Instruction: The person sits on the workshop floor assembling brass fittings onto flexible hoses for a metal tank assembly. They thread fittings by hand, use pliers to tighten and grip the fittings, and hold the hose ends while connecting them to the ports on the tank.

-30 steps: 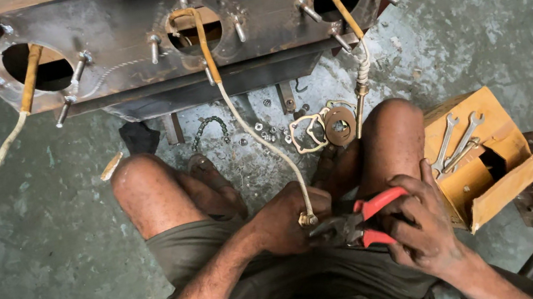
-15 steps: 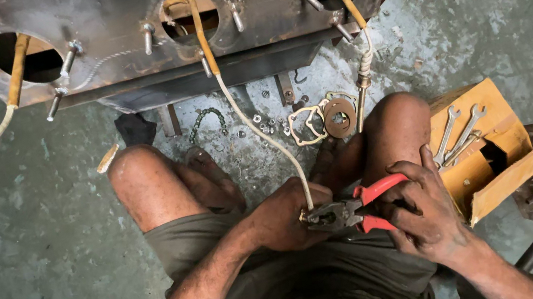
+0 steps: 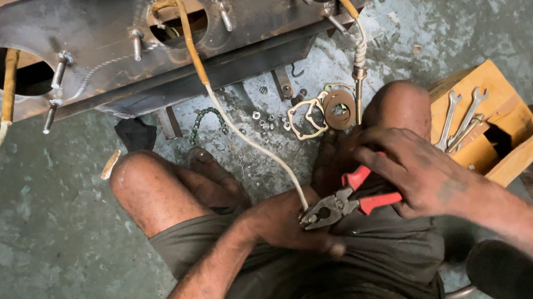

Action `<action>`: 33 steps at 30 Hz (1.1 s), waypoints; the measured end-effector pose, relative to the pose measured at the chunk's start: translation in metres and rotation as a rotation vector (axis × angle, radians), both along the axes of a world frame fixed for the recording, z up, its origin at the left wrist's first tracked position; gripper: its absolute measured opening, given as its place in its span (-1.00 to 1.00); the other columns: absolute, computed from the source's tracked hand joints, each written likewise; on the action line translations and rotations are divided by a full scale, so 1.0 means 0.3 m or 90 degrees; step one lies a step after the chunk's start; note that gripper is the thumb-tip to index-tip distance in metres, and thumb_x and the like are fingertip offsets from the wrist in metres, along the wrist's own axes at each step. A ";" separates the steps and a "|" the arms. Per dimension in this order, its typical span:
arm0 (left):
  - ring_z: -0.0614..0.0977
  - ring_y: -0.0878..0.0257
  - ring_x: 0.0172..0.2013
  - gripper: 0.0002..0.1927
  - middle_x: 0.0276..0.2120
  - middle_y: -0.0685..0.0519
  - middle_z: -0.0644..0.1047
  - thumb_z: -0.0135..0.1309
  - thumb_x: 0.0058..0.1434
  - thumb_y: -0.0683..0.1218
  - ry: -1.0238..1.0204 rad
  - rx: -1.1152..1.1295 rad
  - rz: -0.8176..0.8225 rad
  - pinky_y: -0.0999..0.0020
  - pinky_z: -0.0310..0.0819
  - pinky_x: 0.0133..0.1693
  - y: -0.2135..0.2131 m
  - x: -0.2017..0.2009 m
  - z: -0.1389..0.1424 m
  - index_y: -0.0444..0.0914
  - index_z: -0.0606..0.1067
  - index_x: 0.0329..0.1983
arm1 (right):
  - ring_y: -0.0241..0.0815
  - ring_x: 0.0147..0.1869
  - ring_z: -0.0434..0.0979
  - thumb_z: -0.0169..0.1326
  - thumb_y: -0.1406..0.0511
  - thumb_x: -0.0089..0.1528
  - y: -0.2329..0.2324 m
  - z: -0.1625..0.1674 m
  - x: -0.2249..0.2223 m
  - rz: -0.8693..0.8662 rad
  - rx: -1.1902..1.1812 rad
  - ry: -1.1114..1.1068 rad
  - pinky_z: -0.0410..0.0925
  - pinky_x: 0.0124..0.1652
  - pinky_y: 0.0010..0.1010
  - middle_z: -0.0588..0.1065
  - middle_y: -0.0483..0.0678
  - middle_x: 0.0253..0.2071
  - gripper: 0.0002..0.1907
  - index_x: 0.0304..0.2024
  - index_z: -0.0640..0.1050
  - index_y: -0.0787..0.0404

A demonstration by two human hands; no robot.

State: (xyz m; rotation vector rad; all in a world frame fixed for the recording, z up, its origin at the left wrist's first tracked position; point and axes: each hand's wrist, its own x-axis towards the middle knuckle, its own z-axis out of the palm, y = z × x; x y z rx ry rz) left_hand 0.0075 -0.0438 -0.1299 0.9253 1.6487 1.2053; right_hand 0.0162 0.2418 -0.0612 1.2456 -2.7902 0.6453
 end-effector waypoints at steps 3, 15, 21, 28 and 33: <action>0.59 0.15 -0.51 -0.75 -0.55 0.03 0.55 0.33 0.13 0.01 0.083 0.083 0.184 0.25 0.45 -0.40 0.021 0.055 -0.017 -0.23 0.55 -0.42 | 0.20 -0.11 0.39 0.25 0.25 -0.37 -0.014 0.004 -0.036 0.053 0.056 -0.017 0.35 -0.11 -0.02 0.36 0.13 -0.21 -0.08 0.07 0.44 0.45; 0.60 0.03 -0.48 -0.66 -0.52 0.02 0.52 0.42 -0.21 0.01 0.367 0.155 0.486 0.15 0.45 -0.43 -0.061 0.019 -0.052 -0.16 0.49 -0.51 | 0.32 -0.11 0.42 0.22 0.36 -0.28 -0.190 -0.172 0.168 -0.250 -0.010 0.038 0.33 -0.16 0.07 0.39 0.21 -0.17 -0.22 0.06 0.46 0.37; 0.59 -0.04 -0.48 -0.70 -0.52 -0.06 0.52 0.39 -0.16 -0.03 0.395 0.148 0.468 0.14 0.42 -0.44 -0.054 0.013 0.004 -0.21 0.49 -0.51 | 0.35 0.00 0.44 0.28 0.33 -0.25 -0.153 -0.214 0.122 -0.197 -0.016 0.028 0.35 -0.02 0.06 0.41 0.23 -0.11 -0.21 0.07 0.45 0.39; 0.58 0.01 -0.51 -0.84 -0.54 -0.03 0.52 0.26 -0.01 -0.16 0.268 0.221 0.357 0.19 0.42 -0.44 -0.036 0.054 -0.015 -0.23 0.48 -0.43 | 0.32 0.03 0.44 0.29 0.27 -0.40 -0.084 -0.010 -0.116 0.109 0.046 0.116 0.06 0.37 0.25 0.39 0.19 -0.16 -0.06 0.06 0.44 0.45; 0.51 0.06 -0.60 -0.85 -0.62 -0.02 0.46 0.22 0.02 -0.17 0.198 0.173 0.323 0.20 0.39 -0.48 -0.038 0.062 -0.025 -0.24 0.44 -0.48 | 0.14 -0.07 0.46 0.31 0.22 -0.35 -0.161 0.113 -0.313 0.306 0.110 0.105 -0.07 0.38 0.24 0.41 0.10 -0.20 -0.13 0.03 0.47 0.38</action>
